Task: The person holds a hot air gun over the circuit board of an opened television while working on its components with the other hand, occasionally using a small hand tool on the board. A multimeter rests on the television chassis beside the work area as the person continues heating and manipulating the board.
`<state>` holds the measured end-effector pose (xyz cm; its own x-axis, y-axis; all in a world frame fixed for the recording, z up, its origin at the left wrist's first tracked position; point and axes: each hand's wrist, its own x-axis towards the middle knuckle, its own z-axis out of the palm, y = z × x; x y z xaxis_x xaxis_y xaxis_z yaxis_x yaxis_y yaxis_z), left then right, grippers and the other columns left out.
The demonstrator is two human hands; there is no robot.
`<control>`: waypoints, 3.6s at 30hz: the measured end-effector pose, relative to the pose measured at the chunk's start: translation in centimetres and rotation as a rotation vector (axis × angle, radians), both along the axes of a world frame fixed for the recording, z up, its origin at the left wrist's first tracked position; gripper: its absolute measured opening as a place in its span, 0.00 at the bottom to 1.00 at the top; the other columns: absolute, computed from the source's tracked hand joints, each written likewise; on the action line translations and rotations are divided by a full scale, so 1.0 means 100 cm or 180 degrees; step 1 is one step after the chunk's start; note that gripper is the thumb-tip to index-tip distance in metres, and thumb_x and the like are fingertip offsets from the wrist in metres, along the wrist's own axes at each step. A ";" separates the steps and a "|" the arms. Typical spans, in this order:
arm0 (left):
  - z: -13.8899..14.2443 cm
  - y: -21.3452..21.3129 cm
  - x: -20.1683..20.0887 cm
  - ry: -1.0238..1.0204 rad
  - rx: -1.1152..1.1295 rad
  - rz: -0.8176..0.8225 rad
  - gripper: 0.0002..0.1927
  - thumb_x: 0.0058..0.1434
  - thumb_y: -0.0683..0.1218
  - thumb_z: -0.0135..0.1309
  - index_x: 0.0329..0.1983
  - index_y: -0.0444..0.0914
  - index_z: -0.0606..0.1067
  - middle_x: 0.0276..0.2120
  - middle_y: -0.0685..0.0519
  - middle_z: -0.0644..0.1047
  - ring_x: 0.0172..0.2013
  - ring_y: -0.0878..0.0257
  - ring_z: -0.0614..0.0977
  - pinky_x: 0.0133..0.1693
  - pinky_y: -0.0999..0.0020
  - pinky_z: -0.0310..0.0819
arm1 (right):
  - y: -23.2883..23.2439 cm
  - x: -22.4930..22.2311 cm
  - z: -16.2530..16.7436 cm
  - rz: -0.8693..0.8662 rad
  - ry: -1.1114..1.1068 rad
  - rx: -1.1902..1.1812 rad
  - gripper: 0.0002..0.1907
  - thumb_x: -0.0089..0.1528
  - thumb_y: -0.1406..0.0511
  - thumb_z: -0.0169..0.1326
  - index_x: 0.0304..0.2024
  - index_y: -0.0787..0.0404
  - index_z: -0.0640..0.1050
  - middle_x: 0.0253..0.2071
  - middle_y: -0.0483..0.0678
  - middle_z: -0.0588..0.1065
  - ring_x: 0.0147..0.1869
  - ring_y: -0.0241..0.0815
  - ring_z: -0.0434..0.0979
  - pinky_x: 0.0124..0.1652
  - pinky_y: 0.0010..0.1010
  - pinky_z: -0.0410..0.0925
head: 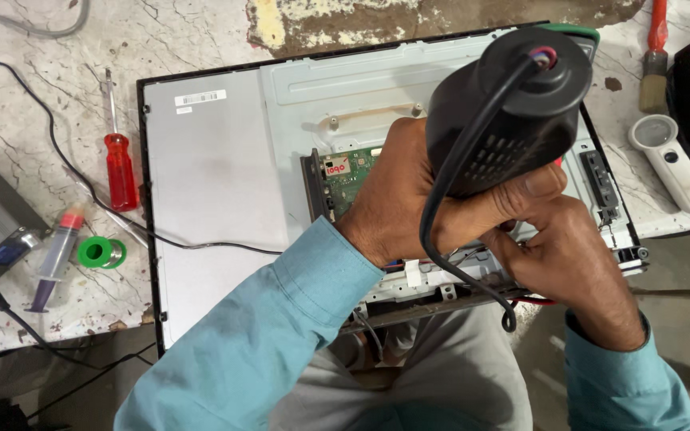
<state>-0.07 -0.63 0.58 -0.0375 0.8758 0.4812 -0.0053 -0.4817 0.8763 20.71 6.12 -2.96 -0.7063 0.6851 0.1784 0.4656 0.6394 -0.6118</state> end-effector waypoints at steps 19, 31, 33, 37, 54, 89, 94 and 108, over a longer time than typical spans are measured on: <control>-0.002 0.000 0.000 0.0002 0.0010 0.0005 0.22 0.69 0.65 0.63 0.45 0.42 0.80 0.30 0.56 0.84 0.32 0.68 0.88 0.36 0.72 0.85 | 0.000 0.001 -0.003 -0.0036 -0.0165 0.0075 0.13 0.55 0.70 0.64 0.44 0.62 0.82 0.36 0.56 0.82 0.40 0.52 0.85 0.32 0.38 0.75; -0.001 0.000 -0.001 0.0022 0.0014 -0.0030 0.21 0.68 0.64 0.62 0.46 0.42 0.80 0.29 0.55 0.84 0.31 0.68 0.88 0.37 0.71 0.86 | 0.000 0.000 -0.003 -0.0012 -0.0118 0.0047 0.18 0.55 0.71 0.63 0.49 0.63 0.79 0.35 0.57 0.81 0.39 0.53 0.85 0.32 0.39 0.75; -0.001 0.000 -0.001 0.0019 0.0025 -0.0025 0.21 0.69 0.63 0.62 0.47 0.42 0.80 0.29 0.55 0.84 0.31 0.68 0.88 0.37 0.71 0.86 | 0.000 0.000 -0.003 -0.0146 -0.0181 -0.0059 0.18 0.55 0.71 0.62 0.49 0.62 0.79 0.35 0.57 0.81 0.37 0.52 0.85 0.29 0.38 0.74; -0.001 0.001 -0.001 -0.0058 0.0092 -0.0087 0.21 0.70 0.63 0.62 0.48 0.42 0.80 0.31 0.55 0.84 0.32 0.68 0.89 0.37 0.72 0.87 | 0.001 0.001 -0.003 -0.0034 -0.0227 0.0071 0.18 0.55 0.70 0.63 0.48 0.62 0.80 0.34 0.56 0.81 0.37 0.52 0.84 0.30 0.38 0.74; 0.001 0.000 -0.001 0.0003 0.0045 -0.0033 0.21 0.69 0.64 0.62 0.46 0.42 0.80 0.28 0.57 0.83 0.30 0.70 0.87 0.34 0.73 0.84 | 0.000 -0.001 -0.001 -0.0276 -0.0393 -0.0191 0.12 0.55 0.69 0.63 0.42 0.62 0.83 0.33 0.56 0.82 0.35 0.51 0.86 0.26 0.37 0.76; 0.003 -0.007 -0.006 -0.0199 0.0018 -0.0095 0.19 0.70 0.56 0.64 0.48 0.38 0.76 0.35 0.56 0.80 0.37 0.68 0.84 0.41 0.72 0.82 | -0.003 -0.003 0.016 -0.0433 0.0468 -0.0151 0.12 0.59 0.71 0.62 0.45 0.65 0.82 0.37 0.51 0.79 0.37 0.42 0.79 0.34 0.30 0.69; -0.004 -0.012 -0.010 0.0183 -0.0296 0.0094 0.11 0.70 0.46 0.64 0.38 0.36 0.75 0.28 0.55 0.76 0.29 0.67 0.75 0.33 0.72 0.70 | -0.001 -0.007 0.024 -0.0497 0.0396 -0.0501 0.11 0.59 0.68 0.60 0.44 0.64 0.83 0.38 0.51 0.81 0.35 0.43 0.83 0.26 0.32 0.73; -0.009 -0.012 -0.014 -0.0248 -0.0751 -0.0311 0.22 0.72 0.58 0.59 0.39 0.36 0.69 0.31 0.52 0.75 0.35 0.64 0.80 0.44 0.67 0.77 | 0.002 -0.005 0.027 -0.0427 0.0555 -0.0599 0.12 0.60 0.66 0.60 0.45 0.66 0.81 0.37 0.56 0.82 0.35 0.49 0.84 0.32 0.37 0.73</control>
